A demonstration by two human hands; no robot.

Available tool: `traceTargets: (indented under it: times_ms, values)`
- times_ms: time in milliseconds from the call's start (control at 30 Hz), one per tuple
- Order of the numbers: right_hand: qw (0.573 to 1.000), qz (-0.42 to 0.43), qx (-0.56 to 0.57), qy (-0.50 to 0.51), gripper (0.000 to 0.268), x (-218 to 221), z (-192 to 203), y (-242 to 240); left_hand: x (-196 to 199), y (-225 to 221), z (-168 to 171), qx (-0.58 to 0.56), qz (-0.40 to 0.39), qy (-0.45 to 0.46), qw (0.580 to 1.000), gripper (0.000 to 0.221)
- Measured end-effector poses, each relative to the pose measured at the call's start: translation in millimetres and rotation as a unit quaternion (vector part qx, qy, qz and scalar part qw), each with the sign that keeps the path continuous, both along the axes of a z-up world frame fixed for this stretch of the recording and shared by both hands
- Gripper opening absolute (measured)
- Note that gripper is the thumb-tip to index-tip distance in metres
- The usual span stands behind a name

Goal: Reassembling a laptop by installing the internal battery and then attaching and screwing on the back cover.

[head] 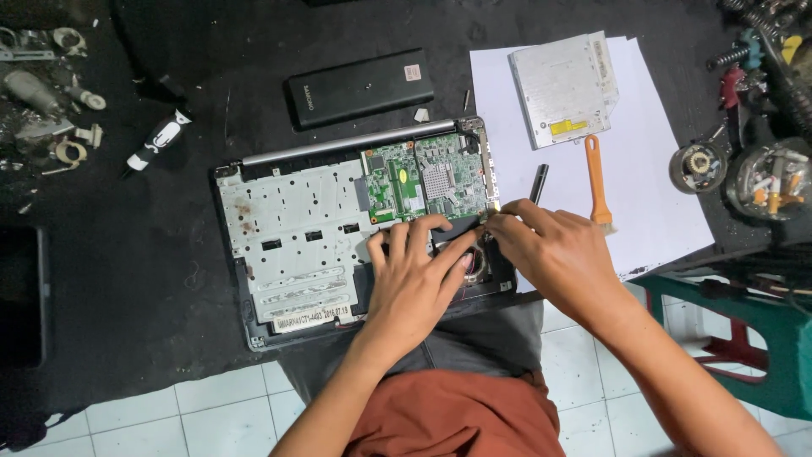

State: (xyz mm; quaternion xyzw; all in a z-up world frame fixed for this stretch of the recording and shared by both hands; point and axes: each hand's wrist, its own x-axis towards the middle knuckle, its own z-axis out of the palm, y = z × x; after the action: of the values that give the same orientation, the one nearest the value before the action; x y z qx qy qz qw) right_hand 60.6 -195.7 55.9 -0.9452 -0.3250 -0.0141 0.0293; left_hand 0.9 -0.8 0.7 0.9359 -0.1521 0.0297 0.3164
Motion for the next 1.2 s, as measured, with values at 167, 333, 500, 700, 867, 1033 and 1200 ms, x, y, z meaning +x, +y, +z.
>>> traceTargets:
  times_ms: [167, 333, 500, 700, 867, 1033, 1200]
  values:
    - [1.000, -0.004, -0.020, 0.006, 0.012, 1, -6, 0, -2, 0, -4, 0.004, -0.002, 0.004, 1.000, 0.030]
    - [1.000, -0.013, -0.017, 0.016, 0.012, 0, -11, -1, -2, 0, -3, 0.002, -0.001, 0.005, 1.000, 0.031]
    - [0.999, -0.012, -0.035, 0.026, 0.014, 2, -5, 4, -1, -1, -3, 0.003, -0.001, 0.001, 1.000, 0.029]
    - [0.999, -0.031, -0.012, 0.023, 0.012, 0, -13, 1, -1, -1, -4, 0.002, 0.001, 0.003, 1.000, 0.029]
    - [0.999, -0.029, -0.002, 0.022, 0.013, -1, -19, -1, -1, -1, -4, 0.002, -0.001, 0.002, 1.000, 0.030]
    - [1.000, -0.018, 0.006, 0.010, 0.014, -1, -23, -4, -2, 0, -4, -0.001, -0.003, 0.003, 1.000, 0.031]
    - [0.999, 0.021, -0.035, -0.015, 0.011, 4, -11, 0, -1, 0, -5, 0.003, -0.004, -0.008, 1.000, 0.030]
